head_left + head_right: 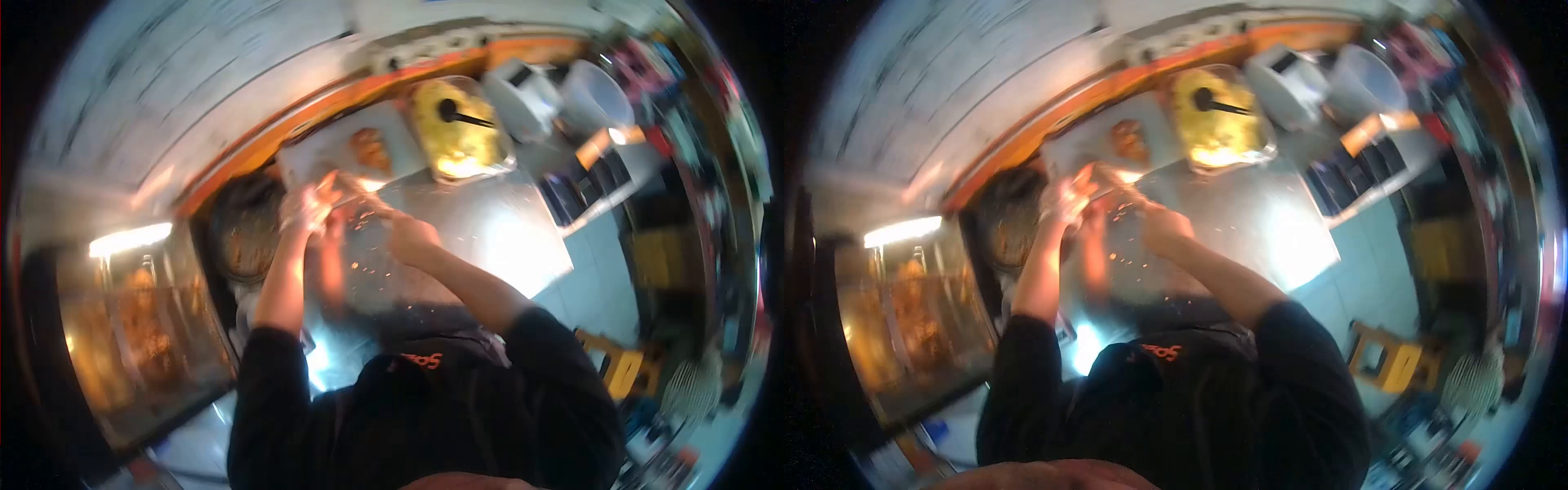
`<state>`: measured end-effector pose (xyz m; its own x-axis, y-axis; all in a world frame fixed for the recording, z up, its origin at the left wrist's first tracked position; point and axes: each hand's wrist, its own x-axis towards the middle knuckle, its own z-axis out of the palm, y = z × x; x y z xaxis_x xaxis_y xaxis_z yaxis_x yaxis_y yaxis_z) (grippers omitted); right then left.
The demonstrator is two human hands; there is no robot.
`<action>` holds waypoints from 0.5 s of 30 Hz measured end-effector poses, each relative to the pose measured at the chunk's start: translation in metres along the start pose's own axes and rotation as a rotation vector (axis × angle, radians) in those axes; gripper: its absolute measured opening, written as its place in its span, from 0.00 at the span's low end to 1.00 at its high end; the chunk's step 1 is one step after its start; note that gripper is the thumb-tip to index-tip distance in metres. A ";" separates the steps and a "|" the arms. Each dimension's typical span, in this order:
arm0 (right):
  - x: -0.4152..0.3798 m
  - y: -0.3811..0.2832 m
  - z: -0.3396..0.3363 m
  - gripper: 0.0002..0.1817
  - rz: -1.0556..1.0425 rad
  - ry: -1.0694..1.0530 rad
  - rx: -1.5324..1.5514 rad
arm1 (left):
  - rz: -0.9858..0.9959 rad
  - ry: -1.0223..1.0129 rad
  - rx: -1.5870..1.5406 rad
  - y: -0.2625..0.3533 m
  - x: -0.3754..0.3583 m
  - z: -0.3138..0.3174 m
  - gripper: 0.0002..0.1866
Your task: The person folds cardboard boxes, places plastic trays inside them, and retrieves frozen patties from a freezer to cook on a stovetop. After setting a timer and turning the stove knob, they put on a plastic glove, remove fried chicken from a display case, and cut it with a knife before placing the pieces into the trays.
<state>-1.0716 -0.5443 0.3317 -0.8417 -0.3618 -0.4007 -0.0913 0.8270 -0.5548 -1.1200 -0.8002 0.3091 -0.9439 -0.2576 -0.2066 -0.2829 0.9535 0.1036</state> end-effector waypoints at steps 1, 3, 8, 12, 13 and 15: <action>0.026 -0.005 0.008 0.25 0.050 -0.048 -0.034 | -0.073 0.082 -0.079 0.013 -0.019 -0.011 0.28; 0.064 -0.014 0.020 0.24 -0.088 0.033 -0.071 | 0.017 0.152 -0.335 0.016 -0.048 -0.011 0.26; 0.043 -0.002 0.020 0.27 -0.516 0.225 -0.259 | 0.031 0.292 -0.380 0.009 -0.091 0.008 0.26; -0.026 0.095 -0.003 0.27 -0.752 0.247 -0.047 | 0.242 0.366 -0.996 0.015 -0.070 0.063 0.23; -0.048 0.128 -0.016 0.26 -0.749 0.267 -0.028 | 0.289 0.312 -1.233 0.031 -0.066 0.065 0.22; -0.085 0.213 -0.039 0.24 -0.735 0.349 0.049 | 0.258 0.325 -1.400 0.129 -0.090 0.030 0.19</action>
<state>-1.0404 -0.3205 0.2762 -0.6938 -0.6433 0.3238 -0.6683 0.4077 -0.6222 -1.0660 -0.6492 0.3121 -0.9354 -0.3108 0.1683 0.1446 0.0979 0.9846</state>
